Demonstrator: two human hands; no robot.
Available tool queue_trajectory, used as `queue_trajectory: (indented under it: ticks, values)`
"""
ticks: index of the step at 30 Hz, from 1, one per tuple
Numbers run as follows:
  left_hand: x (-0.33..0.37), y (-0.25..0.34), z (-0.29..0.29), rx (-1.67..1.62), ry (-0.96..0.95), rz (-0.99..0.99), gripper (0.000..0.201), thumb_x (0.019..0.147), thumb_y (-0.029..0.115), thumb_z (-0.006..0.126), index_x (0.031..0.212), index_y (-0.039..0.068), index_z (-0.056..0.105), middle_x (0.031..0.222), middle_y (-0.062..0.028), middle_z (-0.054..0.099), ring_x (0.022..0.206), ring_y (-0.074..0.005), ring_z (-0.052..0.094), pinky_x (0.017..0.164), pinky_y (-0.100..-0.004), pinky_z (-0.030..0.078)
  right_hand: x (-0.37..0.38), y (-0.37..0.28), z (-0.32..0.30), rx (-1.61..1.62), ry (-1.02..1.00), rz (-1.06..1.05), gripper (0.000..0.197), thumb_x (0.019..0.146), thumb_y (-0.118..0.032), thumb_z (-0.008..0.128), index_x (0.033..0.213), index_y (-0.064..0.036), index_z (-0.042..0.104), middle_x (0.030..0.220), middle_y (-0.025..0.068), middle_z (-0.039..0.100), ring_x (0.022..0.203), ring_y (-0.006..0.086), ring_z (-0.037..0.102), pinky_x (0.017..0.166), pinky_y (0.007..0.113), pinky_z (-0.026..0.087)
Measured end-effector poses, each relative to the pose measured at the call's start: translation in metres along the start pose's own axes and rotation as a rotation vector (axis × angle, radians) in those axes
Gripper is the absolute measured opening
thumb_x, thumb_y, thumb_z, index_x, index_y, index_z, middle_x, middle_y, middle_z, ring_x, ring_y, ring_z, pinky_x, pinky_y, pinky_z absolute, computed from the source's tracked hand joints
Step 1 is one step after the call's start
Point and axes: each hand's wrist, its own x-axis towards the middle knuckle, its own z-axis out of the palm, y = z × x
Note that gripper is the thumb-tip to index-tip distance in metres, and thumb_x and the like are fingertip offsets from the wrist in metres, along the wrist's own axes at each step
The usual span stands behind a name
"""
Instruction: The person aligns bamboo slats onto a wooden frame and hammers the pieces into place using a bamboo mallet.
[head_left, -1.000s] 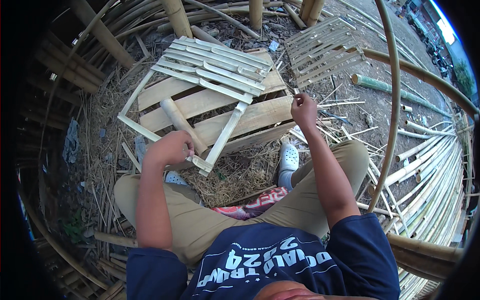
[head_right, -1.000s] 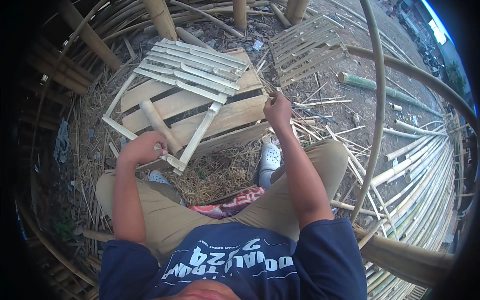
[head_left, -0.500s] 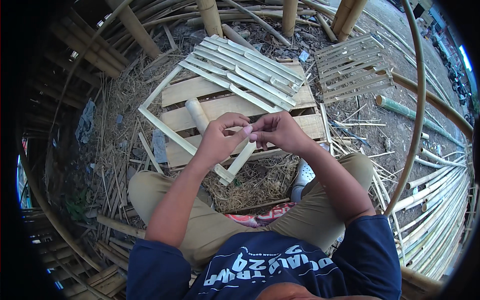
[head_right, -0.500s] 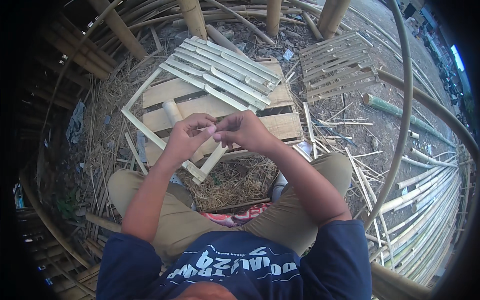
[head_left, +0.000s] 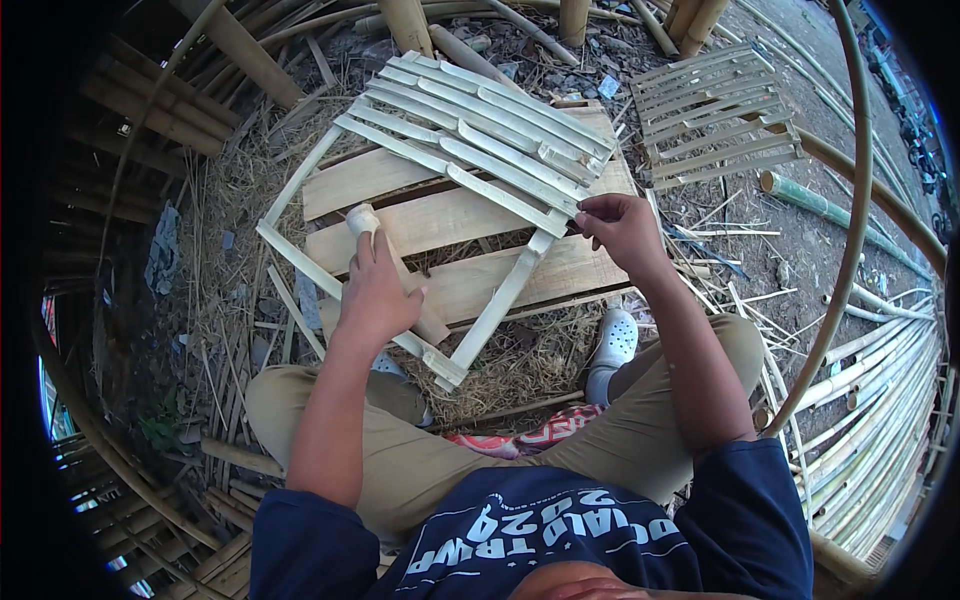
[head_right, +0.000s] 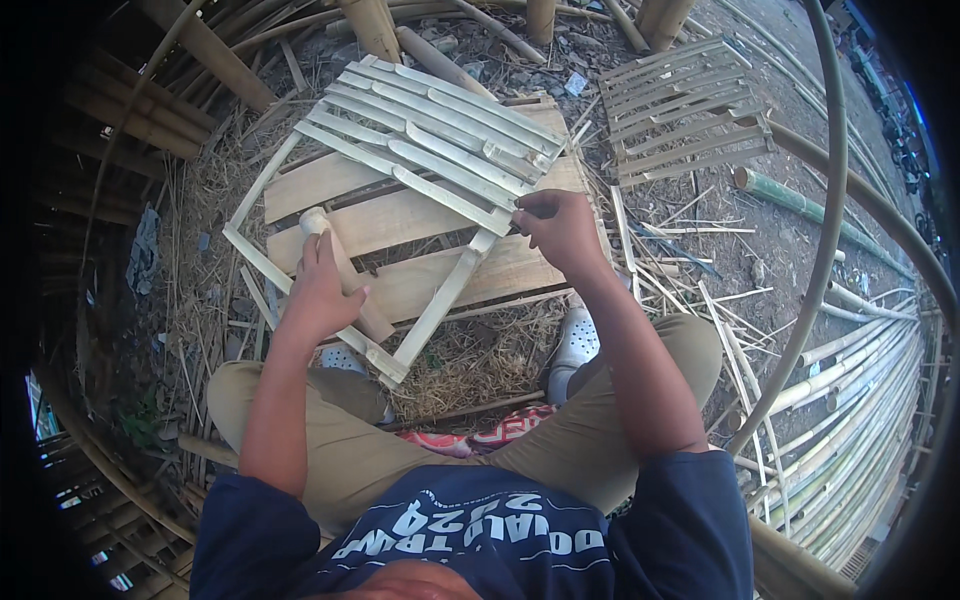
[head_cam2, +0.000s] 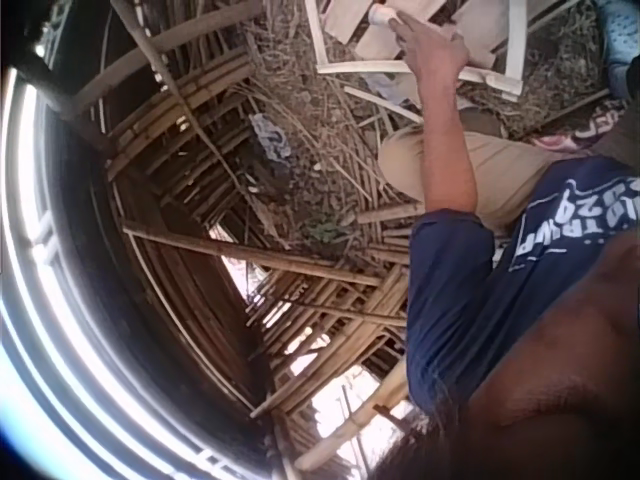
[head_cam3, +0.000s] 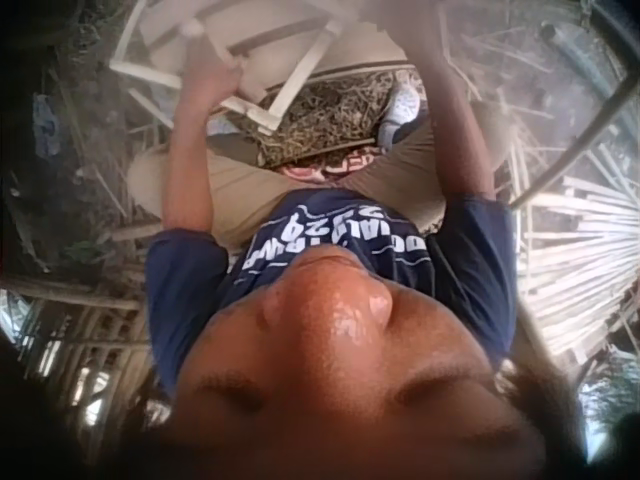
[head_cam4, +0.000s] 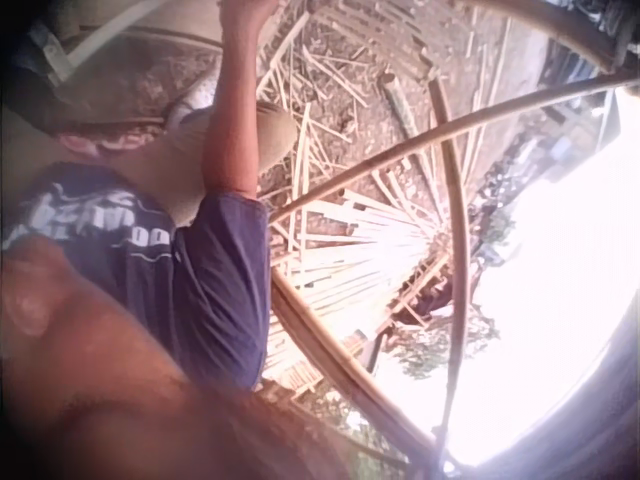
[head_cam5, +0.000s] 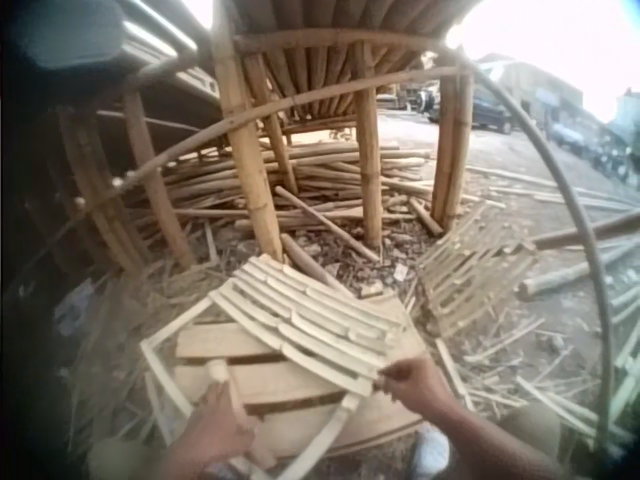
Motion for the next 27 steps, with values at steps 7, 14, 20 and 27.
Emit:
queue_trajectory:
  ticks: [7, 14, 20, 27]
  values:
    - [0.004, -0.001, -0.009, -0.082, -0.083, -0.086, 0.09, 0.089, 0.024, 0.082, 0.159, -0.003, 0.033, 0.162, -0.0272, 0.034, 0.139, -0.048, 0.05, 0.116, -0.0538, 0.046, -0.001, -0.008, 0.009, 0.324, -0.172, 0.094, 0.035, 0.093, -0.003, 0.08, 0.124, 0.0086, 0.068, 0.094, 0.0109, 0.077, 0.076, 0.0141, 0.072, 0.063, 0.027, 0.057]
    - [-0.004, 0.042, 0.003, -0.355, 0.278, 0.68, 0.045, 0.086, 0.007, 0.075, 0.13, 0.009, 0.068, 0.132, -0.0135, 0.065, 0.126, -0.035, 0.06, 0.112, -0.0479, 0.045, -0.025, -0.013, 0.047, 0.418, -0.47, 0.144, 0.03, 0.088, -0.005, 0.086, 0.097, -0.0076, 0.057, 0.087, 0.0094, 0.077, 0.072, 0.0129, 0.073, 0.058, 0.025, 0.053]
    - [-0.013, 0.035, 0.013, -0.267, 0.207, 0.722, 0.022, 0.084, 0.006, 0.074, 0.105, 0.011, 0.076, 0.098, -0.0046, 0.073, 0.1, -0.0268, 0.069, 0.099, -0.0436, 0.05, -0.04, -0.023, 0.08, 0.344, -0.6, 0.181, 0.033, 0.084, 0.002, 0.085, 0.094, -0.0093, 0.056, 0.081, 0.0045, 0.074, 0.071, 0.0097, 0.071, 0.058, 0.022, 0.048]
    - [-0.019, 0.024, 0.001, -0.221, 0.216, 0.688, 0.022, 0.085, 0.006, 0.075, 0.106, 0.011, 0.077, 0.091, -0.0047, 0.071, 0.095, -0.0266, 0.07, 0.094, -0.0426, 0.051, -0.043, -0.024, 0.099, 0.268, -0.579, 0.163, 0.022, 0.093, -0.006, 0.08, 0.095, -0.0075, 0.058, 0.081, 0.0035, 0.073, 0.072, 0.0083, 0.069, 0.058, 0.023, 0.048]
